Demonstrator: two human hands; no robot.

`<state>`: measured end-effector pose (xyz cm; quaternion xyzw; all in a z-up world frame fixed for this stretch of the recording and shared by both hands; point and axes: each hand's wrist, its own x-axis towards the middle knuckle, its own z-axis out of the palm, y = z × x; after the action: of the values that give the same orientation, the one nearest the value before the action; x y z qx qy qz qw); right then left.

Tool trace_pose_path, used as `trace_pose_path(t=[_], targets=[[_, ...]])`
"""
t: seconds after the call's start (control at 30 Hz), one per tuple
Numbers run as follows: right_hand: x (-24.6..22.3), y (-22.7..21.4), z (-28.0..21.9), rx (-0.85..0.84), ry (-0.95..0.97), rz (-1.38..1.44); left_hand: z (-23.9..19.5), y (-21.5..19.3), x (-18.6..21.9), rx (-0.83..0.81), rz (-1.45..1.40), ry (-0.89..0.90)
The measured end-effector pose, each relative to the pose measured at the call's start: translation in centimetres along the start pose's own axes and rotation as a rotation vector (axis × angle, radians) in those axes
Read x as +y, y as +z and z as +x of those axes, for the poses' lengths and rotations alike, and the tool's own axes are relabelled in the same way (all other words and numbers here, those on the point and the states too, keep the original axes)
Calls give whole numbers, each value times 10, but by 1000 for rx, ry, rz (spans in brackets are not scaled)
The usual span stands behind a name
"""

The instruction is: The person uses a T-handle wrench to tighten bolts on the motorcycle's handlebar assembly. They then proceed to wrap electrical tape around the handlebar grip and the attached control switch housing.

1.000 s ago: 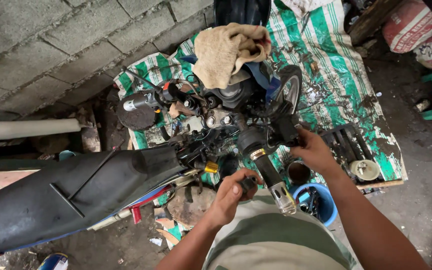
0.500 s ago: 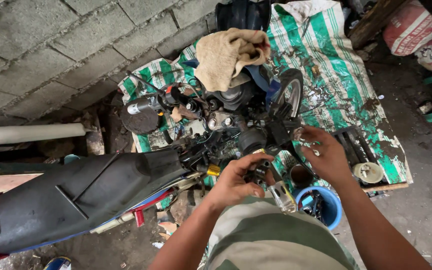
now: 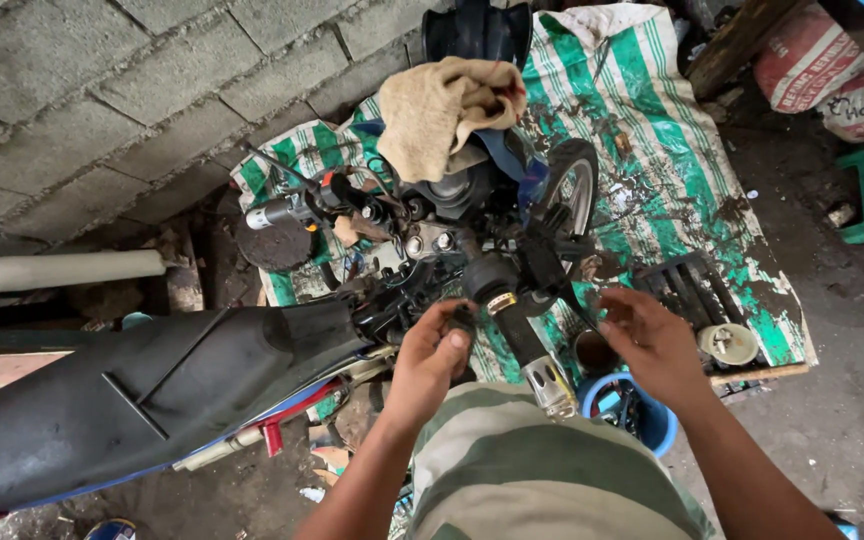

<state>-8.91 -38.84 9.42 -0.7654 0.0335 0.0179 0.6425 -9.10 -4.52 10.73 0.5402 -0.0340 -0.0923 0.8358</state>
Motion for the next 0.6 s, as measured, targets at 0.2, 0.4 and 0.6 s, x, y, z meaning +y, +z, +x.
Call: trace_pose_path(t=[0.2,0.4,0.6], targets=[[-24,44,45,-90,100,-118,-12,6,-13,-20,-102,4],[-9,76,82,-120,133,-330,-3,2,2,-35,23,60],[-69,61,110,82,340,28,12,-29,9,-32,238,40]])
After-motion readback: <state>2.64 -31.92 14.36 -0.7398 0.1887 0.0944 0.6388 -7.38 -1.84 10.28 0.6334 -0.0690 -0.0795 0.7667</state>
